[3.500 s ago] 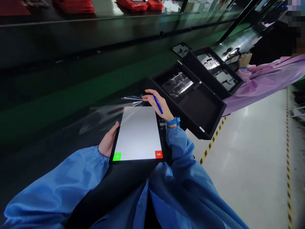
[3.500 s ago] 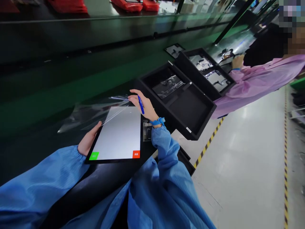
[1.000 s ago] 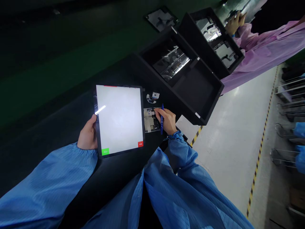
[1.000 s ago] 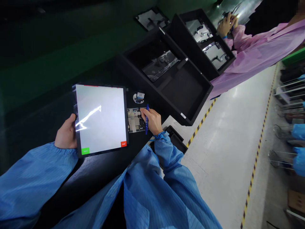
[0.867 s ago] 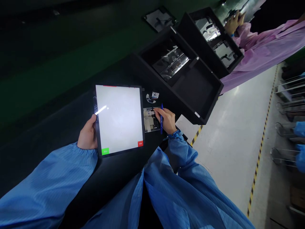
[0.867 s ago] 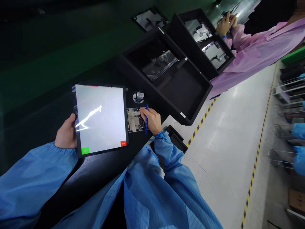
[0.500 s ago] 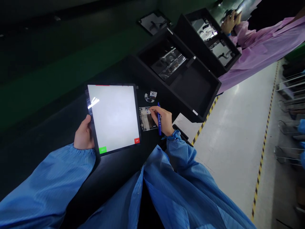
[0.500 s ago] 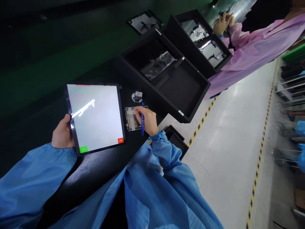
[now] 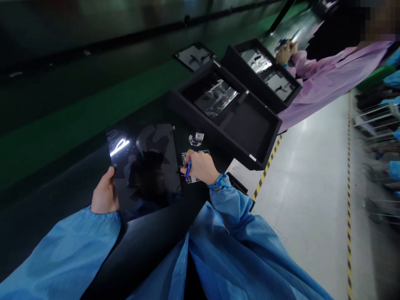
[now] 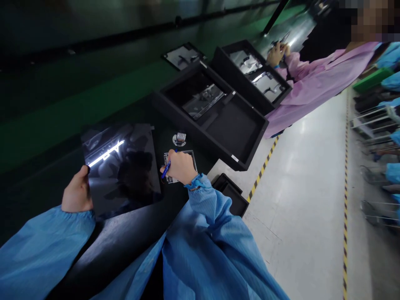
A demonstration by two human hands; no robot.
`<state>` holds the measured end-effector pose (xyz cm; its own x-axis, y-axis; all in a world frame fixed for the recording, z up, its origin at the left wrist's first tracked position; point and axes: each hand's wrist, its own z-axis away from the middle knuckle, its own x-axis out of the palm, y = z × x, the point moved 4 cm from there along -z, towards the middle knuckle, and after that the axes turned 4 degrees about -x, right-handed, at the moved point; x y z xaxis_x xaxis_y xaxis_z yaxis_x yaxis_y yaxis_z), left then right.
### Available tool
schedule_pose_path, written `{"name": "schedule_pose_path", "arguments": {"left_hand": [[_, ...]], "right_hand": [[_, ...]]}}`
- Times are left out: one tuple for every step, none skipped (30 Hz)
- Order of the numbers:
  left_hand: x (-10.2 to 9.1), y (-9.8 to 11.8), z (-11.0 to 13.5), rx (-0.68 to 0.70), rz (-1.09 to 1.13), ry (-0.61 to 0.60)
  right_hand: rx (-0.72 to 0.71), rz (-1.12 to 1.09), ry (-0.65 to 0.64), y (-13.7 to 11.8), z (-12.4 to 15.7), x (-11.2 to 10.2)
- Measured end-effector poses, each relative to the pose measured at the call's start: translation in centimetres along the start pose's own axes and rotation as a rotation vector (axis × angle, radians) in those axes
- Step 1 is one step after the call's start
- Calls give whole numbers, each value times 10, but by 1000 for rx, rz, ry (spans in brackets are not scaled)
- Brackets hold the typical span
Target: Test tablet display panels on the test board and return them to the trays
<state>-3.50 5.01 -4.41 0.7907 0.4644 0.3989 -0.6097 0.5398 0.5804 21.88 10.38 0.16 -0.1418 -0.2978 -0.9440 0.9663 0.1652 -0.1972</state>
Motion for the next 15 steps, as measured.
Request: {"name": "schedule_pose_path", "arguments": {"left_hand": [[0,1,1,14,-32,10],[-1,2,2,35,-79,32],[-1,3,4,57,-133,59],[0,4,6,68,-180,79],[0,5,8,61,-207,86],[2,4,9,36,-210,75],[3,4,10,2,-194,52],[4,3,10,-33,-170,26],[3,3,10,-54,-155,11],[2,3,9,-54,-162,19],[-2,5,8,-28,-193,50],[-6,7,5,23,-241,98],[-11,9,3,96,-300,153],[-15,12,-1,186,-363,211],[-20,14,-4,287,-421,271]], "right_hand": [[-1,6,-15,-1,-1,-1],[-6,6,-22,0,-1,-2],[-12,2,-25,0,-2,-2],[-18,-3,-27,1,-2,-3],[-23,-6,-27,2,-3,-3],[-26,-6,-26,3,-3,-3],[-26,-3,-27,3,-3,-3],[-23,1,-29,3,-2,-3],[-16,9,-29,2,-2,-3],[-7,20,-27,1,-2,-2],[4,36,-24,-2,-2,-1],[14,55,-20,-4,-1,-1],[23,75,-14,-7,-1,0],[28,92,-9,-10,-1,1],[34,104,-6,-13,-1,1]]}}
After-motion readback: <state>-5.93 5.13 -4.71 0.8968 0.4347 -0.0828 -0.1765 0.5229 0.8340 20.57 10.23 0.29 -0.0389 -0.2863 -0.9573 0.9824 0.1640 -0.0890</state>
